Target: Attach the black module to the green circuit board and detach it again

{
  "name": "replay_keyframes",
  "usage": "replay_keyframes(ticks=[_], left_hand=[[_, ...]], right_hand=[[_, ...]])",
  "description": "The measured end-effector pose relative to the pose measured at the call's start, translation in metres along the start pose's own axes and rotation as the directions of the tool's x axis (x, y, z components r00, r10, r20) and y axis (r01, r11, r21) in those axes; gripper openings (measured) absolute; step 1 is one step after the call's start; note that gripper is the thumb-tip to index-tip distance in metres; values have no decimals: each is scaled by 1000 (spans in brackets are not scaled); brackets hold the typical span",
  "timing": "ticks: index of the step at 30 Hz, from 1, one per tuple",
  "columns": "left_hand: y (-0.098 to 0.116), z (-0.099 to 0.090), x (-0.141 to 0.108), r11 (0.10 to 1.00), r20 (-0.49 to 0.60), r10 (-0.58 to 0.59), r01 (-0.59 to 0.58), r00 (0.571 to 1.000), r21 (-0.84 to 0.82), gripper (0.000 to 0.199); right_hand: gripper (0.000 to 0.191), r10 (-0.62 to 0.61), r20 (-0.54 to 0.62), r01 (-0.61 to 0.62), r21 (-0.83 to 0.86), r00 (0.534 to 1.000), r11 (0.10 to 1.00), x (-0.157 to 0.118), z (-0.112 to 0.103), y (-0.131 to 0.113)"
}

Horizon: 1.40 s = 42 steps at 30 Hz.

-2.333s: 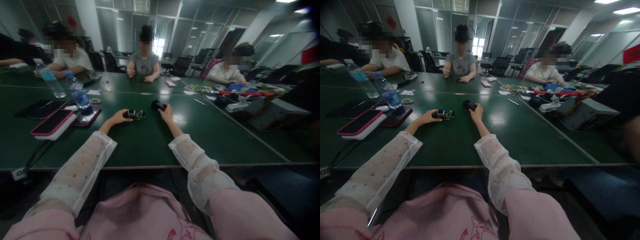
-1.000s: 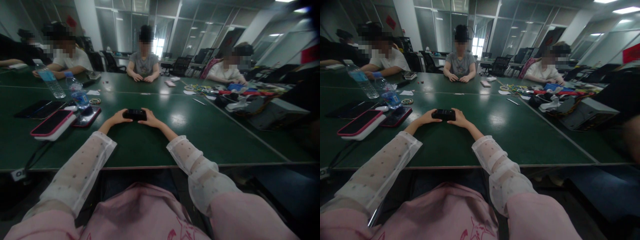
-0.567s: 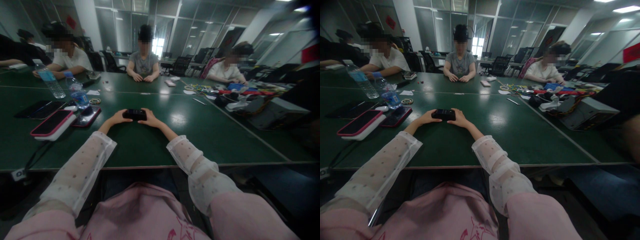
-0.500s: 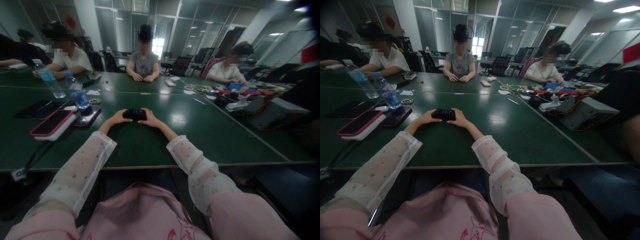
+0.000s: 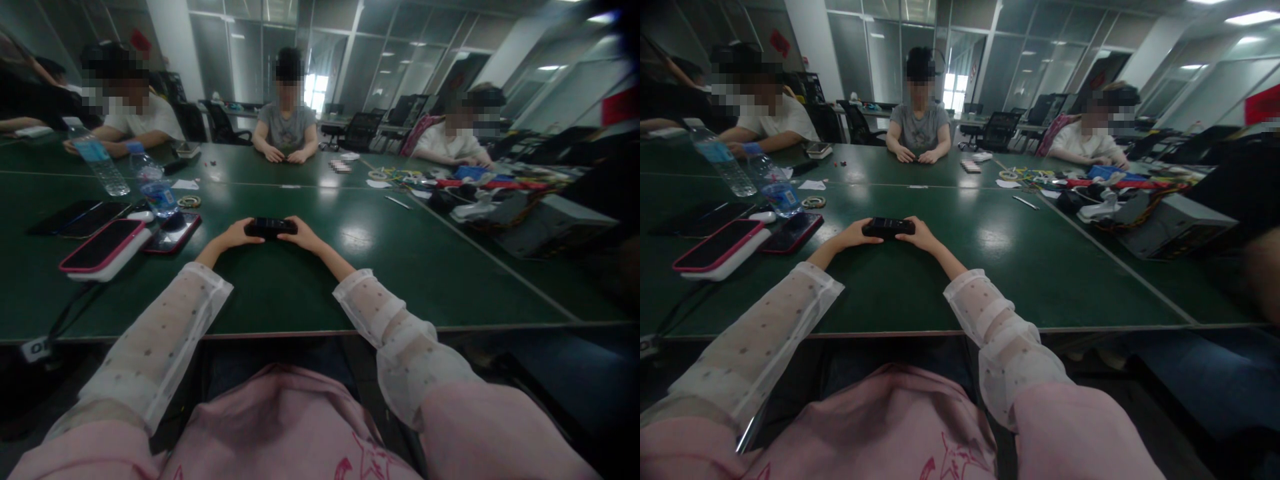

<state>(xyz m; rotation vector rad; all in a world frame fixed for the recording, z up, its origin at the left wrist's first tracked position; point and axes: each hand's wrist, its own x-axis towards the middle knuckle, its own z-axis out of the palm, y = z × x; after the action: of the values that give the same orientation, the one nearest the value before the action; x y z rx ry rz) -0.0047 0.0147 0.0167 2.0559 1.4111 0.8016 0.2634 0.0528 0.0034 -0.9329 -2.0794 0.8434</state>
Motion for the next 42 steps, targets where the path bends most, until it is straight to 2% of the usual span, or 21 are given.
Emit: replay_keyframes(ticks=[10, 21, 27, 32, 39, 42], left_hand=[[-1, 0, -1, 1000, 4, 9, -9, 1000, -30, 70], [-6, 2, 3, 999, -1, 24, -24, 1000, -27, 74], [-11, 3, 5, 1000, -7, -3, 3, 1000, -24, 84], [-11, 2, 4, 999, 7, -4, 4, 1000, -39, 85], [-10, 3, 4, 993, 14, 40, -38, 999, -110, 78], [-11, 3, 5, 992, 9, 66, -65, 998, -105, 75]], right_hand=[[55, 40, 31, -40, 5, 999, 999, -3, -2, -6], [61, 23, -10, -22, 69, 1000, 997, 3, 2, 6], [60, 60, -38, -51, 212, 997, 976, -1, -1, -6], [61, 70, -47, -58, 223, 996, 973, -4, -4, -15], [65, 58, -103, -28, 270, 993, 962, 0, -10, -16], [68, 72, -224, -7, 280, 972, 960, 4, -16, -17]])
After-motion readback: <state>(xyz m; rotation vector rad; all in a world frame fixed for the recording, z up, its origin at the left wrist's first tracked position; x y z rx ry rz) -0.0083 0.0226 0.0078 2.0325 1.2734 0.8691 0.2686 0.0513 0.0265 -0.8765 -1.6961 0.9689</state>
